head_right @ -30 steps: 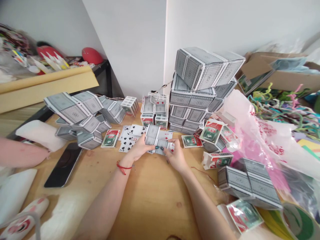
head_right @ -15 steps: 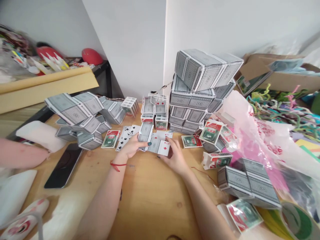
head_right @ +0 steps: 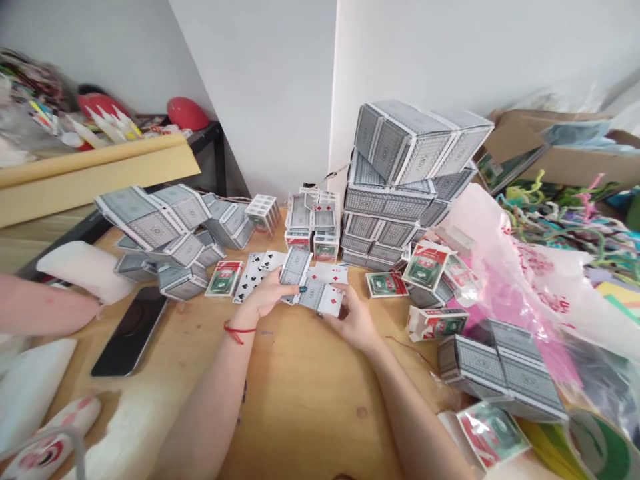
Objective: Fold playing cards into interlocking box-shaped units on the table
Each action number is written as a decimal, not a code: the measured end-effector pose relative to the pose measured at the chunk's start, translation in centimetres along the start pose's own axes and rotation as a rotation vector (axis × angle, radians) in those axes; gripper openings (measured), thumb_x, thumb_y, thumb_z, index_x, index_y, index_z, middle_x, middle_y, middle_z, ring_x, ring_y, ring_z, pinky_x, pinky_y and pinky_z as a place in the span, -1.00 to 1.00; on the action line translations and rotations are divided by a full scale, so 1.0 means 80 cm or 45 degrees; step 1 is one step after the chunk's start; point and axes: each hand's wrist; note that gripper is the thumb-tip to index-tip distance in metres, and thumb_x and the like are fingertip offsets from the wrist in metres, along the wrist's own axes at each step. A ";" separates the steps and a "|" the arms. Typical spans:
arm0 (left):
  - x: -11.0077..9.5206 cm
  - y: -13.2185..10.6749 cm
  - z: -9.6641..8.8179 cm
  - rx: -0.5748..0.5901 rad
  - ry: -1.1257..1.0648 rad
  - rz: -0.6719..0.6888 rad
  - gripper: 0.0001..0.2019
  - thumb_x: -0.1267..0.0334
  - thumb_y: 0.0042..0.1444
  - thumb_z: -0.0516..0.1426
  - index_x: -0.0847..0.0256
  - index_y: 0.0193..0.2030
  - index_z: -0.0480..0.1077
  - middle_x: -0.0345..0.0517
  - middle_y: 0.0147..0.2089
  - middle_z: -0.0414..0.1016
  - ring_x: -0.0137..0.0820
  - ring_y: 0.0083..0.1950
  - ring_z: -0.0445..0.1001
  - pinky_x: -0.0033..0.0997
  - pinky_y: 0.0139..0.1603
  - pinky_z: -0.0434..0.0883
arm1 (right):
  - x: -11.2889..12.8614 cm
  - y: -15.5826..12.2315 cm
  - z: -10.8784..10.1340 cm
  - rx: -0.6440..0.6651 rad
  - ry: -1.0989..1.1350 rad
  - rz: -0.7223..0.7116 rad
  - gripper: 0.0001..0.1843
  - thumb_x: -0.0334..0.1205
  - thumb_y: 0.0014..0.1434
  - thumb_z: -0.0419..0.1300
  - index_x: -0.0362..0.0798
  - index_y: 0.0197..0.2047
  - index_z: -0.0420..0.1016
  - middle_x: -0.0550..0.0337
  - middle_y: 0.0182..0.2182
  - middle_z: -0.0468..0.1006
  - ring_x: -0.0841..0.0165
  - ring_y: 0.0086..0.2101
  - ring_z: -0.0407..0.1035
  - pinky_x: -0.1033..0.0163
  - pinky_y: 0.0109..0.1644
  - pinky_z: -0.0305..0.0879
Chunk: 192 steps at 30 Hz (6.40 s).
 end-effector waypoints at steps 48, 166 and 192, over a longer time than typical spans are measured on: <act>0.028 0.005 0.036 -0.251 0.001 0.203 -0.51 0.38 -0.27 0.29 0.23 -0.11 0.30 0.02 -0.12 0.47 -0.29 -0.16 0.46 -0.25 -0.14 0.40 | 0.012 0.005 0.016 -0.233 0.080 0.246 -0.64 0.12 0.16 -0.15 -0.02 -0.29 0.13 0.52 -0.85 0.13 0.55 -0.88 -0.01 0.49 -0.86 -0.06; 0.006 -0.016 0.064 -0.287 0.290 0.257 -0.56 0.24 -0.18 0.25 0.21 -0.12 0.24 -0.02 -0.14 0.45 -0.35 -0.23 0.46 -0.38 -0.32 0.44 | 0.002 0.004 0.011 -0.557 0.089 0.220 -0.58 0.17 0.09 -0.05 -0.04 -0.46 0.19 0.44 -0.81 0.14 0.54 -0.82 0.02 0.43 -0.79 -0.04; 0.021 -0.008 0.078 -0.180 0.085 0.271 -0.62 0.35 -0.17 0.23 0.27 -0.13 0.35 -0.01 -0.14 0.49 -0.33 -0.18 0.46 -0.33 -0.19 0.42 | 0.005 0.006 0.013 -0.776 -0.116 -0.091 -0.50 -0.12 0.11 0.00 -0.07 0.11 0.25 0.04 0.01 0.38 0.27 0.11 0.12 0.15 0.08 0.15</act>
Point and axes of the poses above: each hand's wrist, its own y-axis towards the middle knuckle, its own z-axis out of the palm, x = y × z
